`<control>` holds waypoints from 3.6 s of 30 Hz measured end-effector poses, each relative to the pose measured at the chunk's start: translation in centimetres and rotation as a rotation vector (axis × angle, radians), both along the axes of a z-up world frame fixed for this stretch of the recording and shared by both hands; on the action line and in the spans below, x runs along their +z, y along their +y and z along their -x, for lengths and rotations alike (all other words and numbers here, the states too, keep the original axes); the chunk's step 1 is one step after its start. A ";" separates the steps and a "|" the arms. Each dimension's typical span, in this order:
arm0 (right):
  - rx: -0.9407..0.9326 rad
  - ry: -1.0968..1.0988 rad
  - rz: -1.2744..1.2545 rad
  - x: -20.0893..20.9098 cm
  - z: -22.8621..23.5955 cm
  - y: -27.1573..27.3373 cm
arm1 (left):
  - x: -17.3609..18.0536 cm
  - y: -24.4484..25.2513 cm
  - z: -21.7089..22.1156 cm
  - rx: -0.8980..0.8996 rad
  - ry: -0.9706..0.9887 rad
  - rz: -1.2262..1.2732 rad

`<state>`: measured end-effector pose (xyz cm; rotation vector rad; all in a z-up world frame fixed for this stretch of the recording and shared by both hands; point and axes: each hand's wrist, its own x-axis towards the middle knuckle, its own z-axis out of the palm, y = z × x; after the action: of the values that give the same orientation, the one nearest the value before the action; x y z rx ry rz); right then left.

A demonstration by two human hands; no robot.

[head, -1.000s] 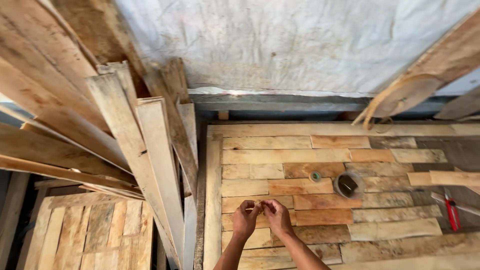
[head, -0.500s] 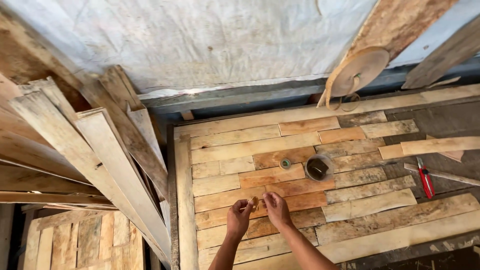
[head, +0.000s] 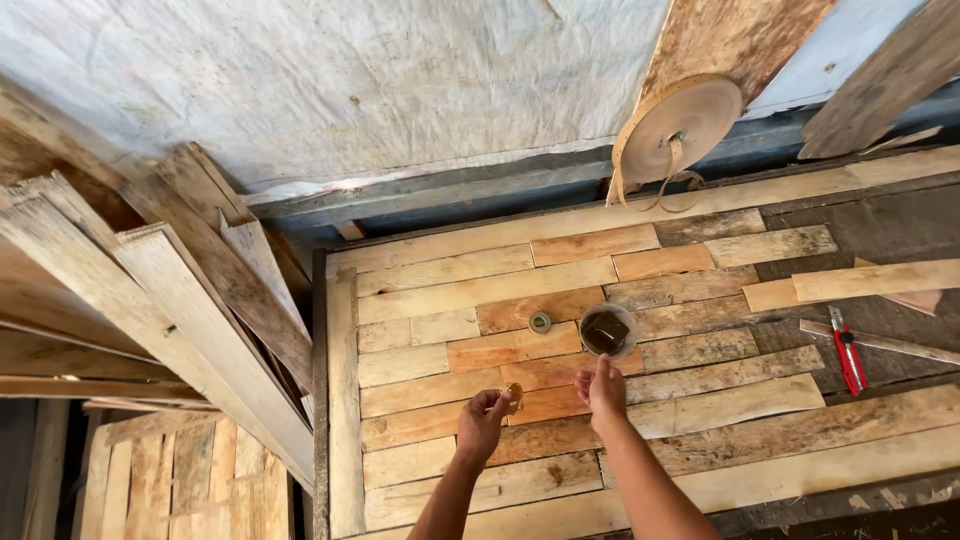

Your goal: Assembling wooden planks and applying adhesive to the gaps between them to create a panel.

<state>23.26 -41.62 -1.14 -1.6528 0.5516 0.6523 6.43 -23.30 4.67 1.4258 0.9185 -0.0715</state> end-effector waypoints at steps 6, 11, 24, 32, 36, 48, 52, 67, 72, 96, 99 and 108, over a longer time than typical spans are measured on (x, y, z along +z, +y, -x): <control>-0.133 0.007 -0.200 -3.1 -3.2 -1.5 | -1.0 0.1 1.0 0.077 -0.049 -0.005; -0.158 0.013 -0.156 -0.3 -2.8 -0.7 | -2.5 0.6 0.9 0.106 -0.056 -0.013; -0.010 -0.062 -0.013 5.7 0.2 0.5 | -2.4 0.1 -0.5 0.087 0.001 0.033; 0.257 -0.034 -0.055 3.8 3.9 2.7 | -2.2 0.1 -0.7 0.103 -0.083 0.068; 0.334 0.006 -0.046 2.4 4.6 3.9 | -1.3 0.5 -0.6 0.110 -0.068 0.063; 0.345 0.029 -0.001 0.6 4.1 4.0 | -0.9 0.9 0.3 0.083 0.060 0.025; 0.333 0.019 -0.021 1.5 4.2 4.1 | -2.8 1.9 -0.2 0.094 -0.012 -0.148; 0.338 0.066 0.074 3.9 8.1 6.1 | -3.2 2.9 -0.5 -0.045 0.080 -0.306; 0.358 0.034 0.032 3.1 8.4 6.4 | -4.3 2.9 -0.6 -0.054 0.076 -0.300; 1.134 -0.702 0.312 2.7 10.6 11.2 | -2.7 5.1 1.6 -0.168 0.189 -0.606; 1.204 -0.543 0.422 5.8 10.3 12.9 | -3.4 5.5 1.7 -0.178 0.166 -0.666; 1.304 -0.558 0.538 6.1 9.7 13.8 | -3.1 6.8 1.3 -0.350 0.290 -0.641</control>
<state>13.56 -27.77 4.97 -2.5068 -0.9495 0.9150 5.13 -16.54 1.52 2.2098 0.9602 -0.2705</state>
